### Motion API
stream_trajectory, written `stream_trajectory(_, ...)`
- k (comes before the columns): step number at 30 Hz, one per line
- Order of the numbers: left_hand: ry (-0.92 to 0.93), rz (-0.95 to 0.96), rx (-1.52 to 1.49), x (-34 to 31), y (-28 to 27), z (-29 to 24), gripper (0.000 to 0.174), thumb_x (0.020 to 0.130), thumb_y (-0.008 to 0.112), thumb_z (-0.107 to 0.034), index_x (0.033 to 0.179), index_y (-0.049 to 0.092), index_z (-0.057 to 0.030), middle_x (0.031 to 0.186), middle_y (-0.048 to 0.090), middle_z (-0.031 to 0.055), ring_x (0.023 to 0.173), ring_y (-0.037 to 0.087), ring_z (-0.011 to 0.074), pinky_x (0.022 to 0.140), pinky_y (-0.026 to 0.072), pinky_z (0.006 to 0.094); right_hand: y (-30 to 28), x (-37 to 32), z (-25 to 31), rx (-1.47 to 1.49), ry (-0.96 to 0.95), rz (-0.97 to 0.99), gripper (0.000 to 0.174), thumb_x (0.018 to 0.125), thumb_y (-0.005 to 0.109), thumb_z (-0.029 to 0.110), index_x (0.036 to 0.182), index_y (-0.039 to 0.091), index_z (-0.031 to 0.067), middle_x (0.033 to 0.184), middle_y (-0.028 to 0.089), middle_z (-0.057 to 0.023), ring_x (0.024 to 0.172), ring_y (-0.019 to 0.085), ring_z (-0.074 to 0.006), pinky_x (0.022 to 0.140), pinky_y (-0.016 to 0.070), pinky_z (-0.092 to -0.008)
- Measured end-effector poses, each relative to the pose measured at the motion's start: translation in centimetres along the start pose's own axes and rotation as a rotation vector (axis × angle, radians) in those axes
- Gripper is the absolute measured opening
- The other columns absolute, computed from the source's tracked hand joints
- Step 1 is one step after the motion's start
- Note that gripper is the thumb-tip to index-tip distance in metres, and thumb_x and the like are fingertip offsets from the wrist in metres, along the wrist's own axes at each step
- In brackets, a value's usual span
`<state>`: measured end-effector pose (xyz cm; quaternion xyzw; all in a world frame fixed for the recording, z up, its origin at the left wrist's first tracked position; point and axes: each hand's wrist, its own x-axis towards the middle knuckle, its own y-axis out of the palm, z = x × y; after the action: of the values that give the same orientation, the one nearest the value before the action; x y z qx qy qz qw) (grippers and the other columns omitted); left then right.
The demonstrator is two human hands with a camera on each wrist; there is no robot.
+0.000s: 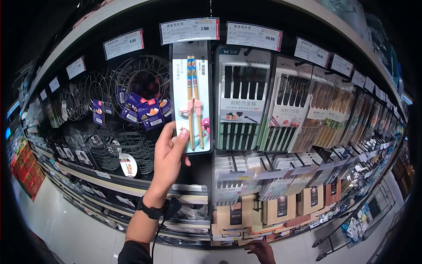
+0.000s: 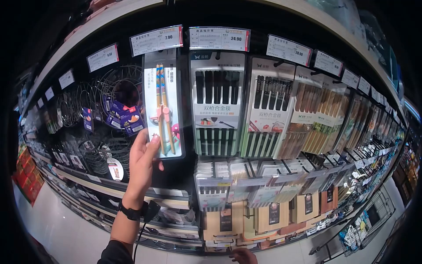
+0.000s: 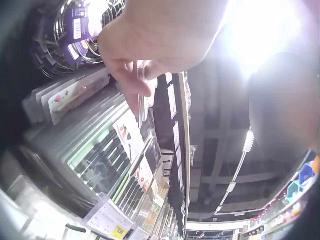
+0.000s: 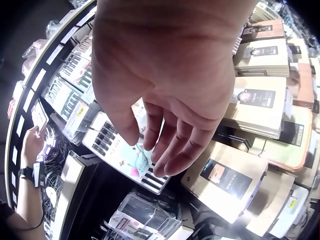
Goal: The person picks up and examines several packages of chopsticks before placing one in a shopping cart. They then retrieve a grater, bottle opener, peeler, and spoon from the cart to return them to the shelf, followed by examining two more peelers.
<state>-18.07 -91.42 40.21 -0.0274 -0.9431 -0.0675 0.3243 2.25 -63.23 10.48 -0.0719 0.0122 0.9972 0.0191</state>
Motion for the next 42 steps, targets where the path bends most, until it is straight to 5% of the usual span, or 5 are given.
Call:
stream_trajectory(16,-0.092,-0.041,0.029,5.0,-0.3,2.4,0.033,0.100,0.054,-0.029,0.103,0.058,0.0033,0.077,0.065,0.0051,0.059,0.062,0.0075,0.040,0.0471,0.0211,-0.2,0.2,0.1,0.053,-0.046,0.058,0.028,0.094,0.062,0.015,0.117,0.061,-0.0018,0.102,0.068,-0.0115,0.093,0.068,-0.0221,0.076,0.0543,-0.0310)
stream_trajectory(26,-0.313,0.046,-0.001,5.7,-1.0,5.4,0.051,0.103,0.047,-0.034,0.126,0.045,0.0109,0.116,0.061,0.0215,0.086,0.072,0.0255,0.071,0.0601,0.0291,-0.9,0.4,-1.8,0.107,-0.033,0.056,0.027,0.094,0.062,0.017,0.115,0.060,-0.0006,0.101,0.067,-0.0103,0.093,0.068,-0.0212,0.076,0.0541,-0.0312)
stream_trajectory(30,-0.267,-0.015,0.215,0.1,-1.7,1.9,0.064,0.100,0.054,-0.024,0.145,0.024,0.0106,0.126,0.056,0.0255,0.080,0.072,0.0251,0.058,0.0572,0.0250,-1.0,-0.2,-1.0,0.146,-0.002,0.045,0.031,0.092,0.066,0.018,0.115,0.060,-0.0019,0.101,0.067,-0.0089,0.092,0.067,-0.0193,0.076,0.0530,-0.0301)
stream_trajectory(36,-0.459,0.255,0.127,-11.6,-4.1,0.5,0.031,0.101,0.050,-0.017,0.120,0.056,0.0067,0.110,0.067,0.0216,0.074,0.071,0.0219,0.053,0.0535,0.0222,-3.2,0.9,-7.7,0.070,0.066,0.077,0.025,0.095,0.062,0.010,0.117,0.059,-0.0007,0.108,0.067,-0.0124,0.098,0.068,-0.0215,0.082,0.0542,-0.0325)
stream_trajectory(42,-1.061,0.576,0.108,-31.5,-4.7,20.0,0.023,0.097,0.058,-0.017,0.104,0.065,0.0037,0.088,0.072,0.0136,0.076,0.071,0.0196,0.065,0.0544,0.0284,-10.0,-0.9,-23.4,-0.489,0.090,0.084,0.026,0.089,0.060,0.022,0.101,0.065,0.0005,0.088,0.068,-0.0122,0.081,0.068,-0.0228,0.072,0.0545,-0.0344)
